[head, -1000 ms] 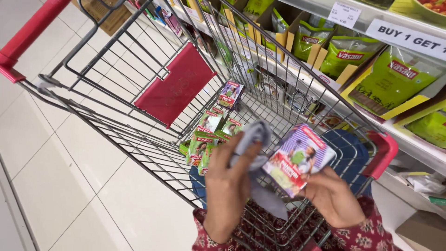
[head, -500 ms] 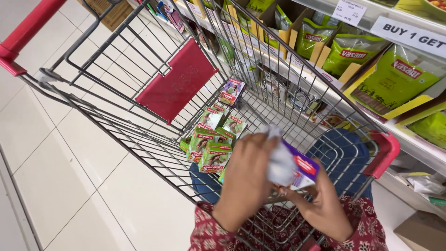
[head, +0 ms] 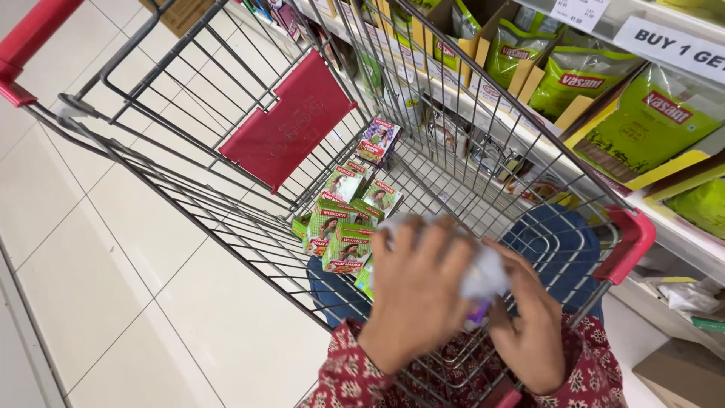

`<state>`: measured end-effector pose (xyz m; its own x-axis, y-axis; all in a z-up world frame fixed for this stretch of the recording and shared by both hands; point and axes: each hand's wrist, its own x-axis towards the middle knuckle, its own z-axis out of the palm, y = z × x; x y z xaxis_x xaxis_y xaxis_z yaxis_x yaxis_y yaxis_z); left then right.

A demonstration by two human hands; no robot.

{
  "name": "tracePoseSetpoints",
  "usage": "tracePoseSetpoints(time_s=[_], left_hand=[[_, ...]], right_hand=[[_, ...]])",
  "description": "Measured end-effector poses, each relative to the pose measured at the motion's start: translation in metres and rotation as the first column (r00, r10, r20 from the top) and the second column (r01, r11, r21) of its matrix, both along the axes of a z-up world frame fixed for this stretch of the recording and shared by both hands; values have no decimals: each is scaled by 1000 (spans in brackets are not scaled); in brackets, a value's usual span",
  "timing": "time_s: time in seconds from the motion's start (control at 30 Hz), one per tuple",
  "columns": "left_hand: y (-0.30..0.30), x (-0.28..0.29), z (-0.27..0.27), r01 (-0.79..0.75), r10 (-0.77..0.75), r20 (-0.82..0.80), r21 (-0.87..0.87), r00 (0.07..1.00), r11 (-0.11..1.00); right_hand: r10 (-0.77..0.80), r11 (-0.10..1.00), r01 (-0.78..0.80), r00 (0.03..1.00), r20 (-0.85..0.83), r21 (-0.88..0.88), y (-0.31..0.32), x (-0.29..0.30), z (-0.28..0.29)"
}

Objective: Wiping small product boxes with a grey cloth and placing them in an organized manner on grocery store shelves from a shopping cart.

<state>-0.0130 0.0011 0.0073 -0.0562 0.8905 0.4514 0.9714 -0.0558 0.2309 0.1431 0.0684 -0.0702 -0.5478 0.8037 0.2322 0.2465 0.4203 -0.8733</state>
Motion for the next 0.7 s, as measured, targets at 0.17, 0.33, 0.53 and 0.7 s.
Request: tracePoseSetpoints(time_s=[0.17,0.33,0.53,0.7], left_hand=[[-2,-28,-19,-78,125,327,-151,937,985],[-6,-24,-33,10,-42,879,42,475,999],[-5,-10,-34,168,-65,877,-18,476,986],[-3,-6,-43,159,-40,906,-30,421,987]], right_hand=[[42,990,-35,998,-49,138,-3,4,-16],[56,780,-309,900,-432,-544,3,22,-69],[189,658,-506,828,-528,-558,14,7,-10],[91,559,-631,692,-716,-539,14,6,-16]])
